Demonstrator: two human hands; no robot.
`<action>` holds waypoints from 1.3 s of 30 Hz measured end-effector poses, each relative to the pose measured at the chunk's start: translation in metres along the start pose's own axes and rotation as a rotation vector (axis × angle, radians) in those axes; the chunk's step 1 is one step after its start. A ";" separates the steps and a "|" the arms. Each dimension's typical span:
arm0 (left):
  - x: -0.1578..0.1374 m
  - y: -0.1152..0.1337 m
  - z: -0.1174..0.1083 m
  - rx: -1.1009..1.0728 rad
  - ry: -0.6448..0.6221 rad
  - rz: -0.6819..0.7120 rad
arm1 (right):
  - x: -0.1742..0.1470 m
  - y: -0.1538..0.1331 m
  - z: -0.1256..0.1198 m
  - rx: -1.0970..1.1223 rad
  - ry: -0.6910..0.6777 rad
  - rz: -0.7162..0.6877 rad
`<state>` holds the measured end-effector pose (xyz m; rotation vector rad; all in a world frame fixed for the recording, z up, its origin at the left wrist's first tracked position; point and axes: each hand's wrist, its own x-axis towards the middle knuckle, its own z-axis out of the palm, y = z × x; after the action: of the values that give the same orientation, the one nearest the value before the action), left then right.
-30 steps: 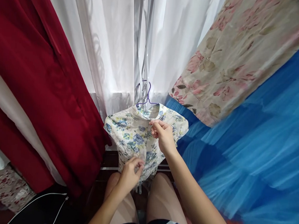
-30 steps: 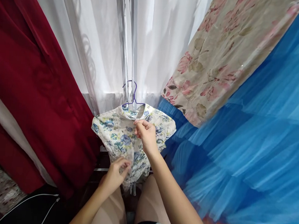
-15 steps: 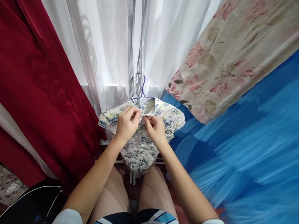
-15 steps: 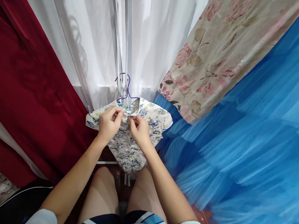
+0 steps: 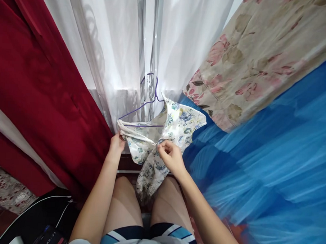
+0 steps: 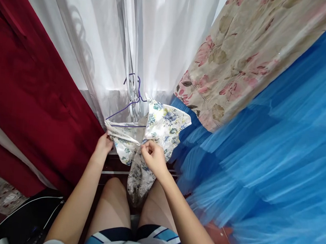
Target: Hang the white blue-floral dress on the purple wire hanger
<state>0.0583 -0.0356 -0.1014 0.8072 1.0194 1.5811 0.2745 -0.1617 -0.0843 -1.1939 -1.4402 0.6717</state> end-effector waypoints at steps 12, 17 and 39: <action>-0.076 -0.033 0.051 0.328 -0.665 0.068 | -0.029 0.099 -0.057 -0.244 0.017 0.330; -0.113 -0.008 0.082 0.321 -0.743 0.277 | -0.036 0.091 -0.059 -0.347 0.067 0.347; -0.092 -0.012 -0.058 1.000 -1.136 0.318 | -0.027 -0.029 -0.076 0.263 -0.706 0.415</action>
<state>0.0329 -0.1361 -0.1360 2.2746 0.7445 0.4727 0.3349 -0.2119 -0.0500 -1.0992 -1.5997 1.6420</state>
